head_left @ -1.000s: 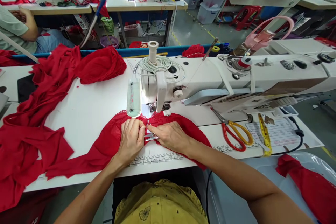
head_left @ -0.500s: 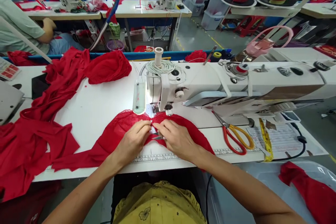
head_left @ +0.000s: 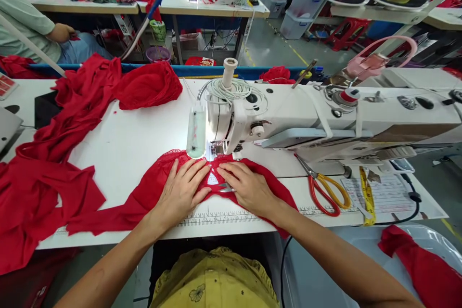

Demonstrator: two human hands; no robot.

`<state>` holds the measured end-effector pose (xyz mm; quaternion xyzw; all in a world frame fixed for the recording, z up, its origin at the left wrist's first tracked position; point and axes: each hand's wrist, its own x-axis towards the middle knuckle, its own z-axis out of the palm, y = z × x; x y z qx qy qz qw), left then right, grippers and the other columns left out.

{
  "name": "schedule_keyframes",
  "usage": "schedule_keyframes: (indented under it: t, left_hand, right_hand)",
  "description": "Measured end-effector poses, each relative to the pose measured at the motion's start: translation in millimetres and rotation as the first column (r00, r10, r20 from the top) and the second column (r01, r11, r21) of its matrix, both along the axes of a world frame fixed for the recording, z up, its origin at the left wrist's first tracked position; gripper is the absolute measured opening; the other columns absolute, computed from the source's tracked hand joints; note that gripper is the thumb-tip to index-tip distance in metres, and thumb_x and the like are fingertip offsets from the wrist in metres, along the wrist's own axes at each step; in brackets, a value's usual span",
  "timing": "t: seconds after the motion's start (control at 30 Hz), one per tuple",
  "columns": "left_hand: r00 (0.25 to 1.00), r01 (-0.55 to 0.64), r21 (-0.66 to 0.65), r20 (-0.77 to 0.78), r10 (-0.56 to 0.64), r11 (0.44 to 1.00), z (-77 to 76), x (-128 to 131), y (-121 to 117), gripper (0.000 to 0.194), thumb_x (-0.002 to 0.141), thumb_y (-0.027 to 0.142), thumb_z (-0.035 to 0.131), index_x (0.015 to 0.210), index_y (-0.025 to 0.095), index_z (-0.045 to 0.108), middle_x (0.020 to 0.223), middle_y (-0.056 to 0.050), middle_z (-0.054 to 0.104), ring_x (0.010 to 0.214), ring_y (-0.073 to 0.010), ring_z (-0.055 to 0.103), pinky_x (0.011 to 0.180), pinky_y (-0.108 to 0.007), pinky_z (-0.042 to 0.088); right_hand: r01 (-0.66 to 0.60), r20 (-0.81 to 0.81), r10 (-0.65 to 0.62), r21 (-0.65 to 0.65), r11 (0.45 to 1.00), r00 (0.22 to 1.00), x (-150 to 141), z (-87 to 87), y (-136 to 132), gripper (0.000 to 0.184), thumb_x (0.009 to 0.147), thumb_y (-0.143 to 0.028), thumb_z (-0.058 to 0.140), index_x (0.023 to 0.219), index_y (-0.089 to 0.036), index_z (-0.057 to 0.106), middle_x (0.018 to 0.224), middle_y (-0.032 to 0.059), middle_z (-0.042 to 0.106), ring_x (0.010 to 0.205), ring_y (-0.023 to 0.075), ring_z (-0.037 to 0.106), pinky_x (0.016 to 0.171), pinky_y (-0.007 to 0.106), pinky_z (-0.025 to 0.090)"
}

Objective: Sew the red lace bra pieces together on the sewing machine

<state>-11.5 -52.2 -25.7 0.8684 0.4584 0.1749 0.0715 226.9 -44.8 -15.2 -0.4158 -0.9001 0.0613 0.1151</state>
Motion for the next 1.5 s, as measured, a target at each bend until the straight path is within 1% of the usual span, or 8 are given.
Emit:
schedule_keyframes:
  t: [0.17, 0.37, 0.5, 0.73, 1.03, 1.23, 1.37, 1.5]
  left_hand:
    - [0.999, -0.03, -0.003, 0.031, 0.03, 1.0, 1.3, 0, 0, 0.051, 0.098, 0.039, 0.053, 0.146, 0.022, 0.044, 0.144, -0.011, 0.057, 0.138, -0.0316, 0.046, 0.118, -0.064, 0.026]
    - [0.974, 0.059, -0.026, 0.223, -0.052, 0.998, 4.9, 2, 13, 0.047, 0.099, 0.037, 0.053, 0.142, 0.018, 0.046, 0.135, -0.014, 0.062, 0.129, -0.0264, 0.056, 0.112, -0.048, 0.044]
    - [0.989, 0.03, -0.01, 0.146, -0.028, 1.0, -1.4, 3, 16, 0.054, 0.096, 0.043, 0.057, 0.144, 0.019, 0.046, 0.135, -0.015, 0.062, 0.132, -0.0315, 0.054, 0.115, -0.061, 0.036]
    - [0.991, 0.019, -0.051, 0.134, -0.012, 0.999, -1.8, 3, 15, 0.04, 0.096, 0.043, 0.056, 0.128, 0.018, 0.06, 0.126, -0.014, 0.067, 0.128, -0.0302, 0.057, 0.11, -0.054, 0.046]
    - [0.989, 0.026, -0.018, 0.146, -0.023, 1.0, -2.4, 1, 16, 0.051, 0.096, 0.044, 0.057, 0.139, 0.017, 0.052, 0.13, -0.015, 0.065, 0.129, -0.0298, 0.056, 0.109, -0.054, 0.046]
    - [0.992, 0.037, -0.011, 0.118, -0.035, 0.999, -4.0, 0, 15, 0.055, 0.096, 0.047, 0.056, 0.142, 0.018, 0.048, 0.141, -0.016, 0.058, 0.135, -0.0301, 0.051, 0.116, -0.059, 0.035]
    - [0.986, 0.093, 0.011, 0.138, -0.093, 0.996, 1.1, -4, 14, 0.056, 0.097, 0.048, 0.055, 0.142, 0.015, 0.046, 0.142, -0.017, 0.057, 0.135, -0.0296, 0.051, 0.116, -0.057, 0.035]
    - [0.99, 0.033, 0.031, 0.138, -0.037, 0.999, 17.6, -11, 17, 0.047, 0.097, 0.043, 0.055, 0.138, 0.018, 0.049, 0.138, -0.013, 0.061, 0.135, -0.0292, 0.05, 0.116, -0.052, 0.034]
  right_hand:
    - [0.021, -0.022, -0.022, -0.046, 0.999, 1.0, 6, 4.0, 3, 0.058, 0.085, 0.0, 0.044, 0.14, -0.017, 0.054, 0.14, 0.0112, 0.058, 0.128, 0.0235, 0.05, 0.091, 0.035, 0.058]
    - [-0.03, -0.086, 0.032, 0.02, 0.999, 0.996, -1, 1.1, 5, 0.056, 0.088, -0.001, 0.041, 0.141, -0.016, 0.054, 0.145, 0.0101, 0.056, 0.132, 0.0237, 0.049, 0.095, 0.036, 0.057]
    - [-0.027, -0.003, 0.027, -0.022, 0.999, 1.0, 3, -4.2, 10, 0.051, 0.095, -0.02, 0.054, 0.145, -0.014, 0.049, 0.146, 0.0131, 0.055, 0.132, 0.0273, 0.051, 0.089, 0.037, 0.059]
    - [-0.009, 0.061, 0.012, -0.057, 0.998, 0.998, 6, -2.4, 11, 0.061, 0.094, -0.041, 0.062, 0.147, -0.014, 0.048, 0.14, 0.0141, 0.06, 0.129, 0.0289, 0.054, 0.081, 0.035, 0.061]
    - [-0.022, -0.012, 0.021, -0.043, 0.999, 1.0, 7, -4.3, 12, 0.055, 0.096, -0.036, 0.059, 0.145, -0.014, 0.049, 0.145, 0.0124, 0.056, 0.132, 0.028, 0.051, 0.096, 0.039, 0.056]
    - [-0.041, -0.042, 0.04, -0.039, 0.998, 0.998, 6, -3.2, 12, 0.052, 0.096, -0.031, 0.057, 0.144, -0.012, 0.051, 0.148, 0.0126, 0.052, 0.136, 0.0277, 0.049, 0.102, 0.041, 0.054]
    - [-0.076, -0.084, 0.077, 0.012, 0.997, 0.994, 7, 2.2, 8, 0.048, 0.092, -0.015, 0.053, 0.14, -0.014, 0.055, 0.145, 0.0113, 0.056, 0.135, 0.0238, 0.05, 0.104, 0.039, 0.053]
    - [0.111, -0.141, -0.085, 0.182, 0.977, 0.986, 15, 9.0, 4, 0.053, 0.086, -0.001, 0.044, 0.133, -0.018, 0.061, 0.137, 0.0078, 0.063, 0.125, 0.02, 0.058, 0.097, 0.032, 0.055]
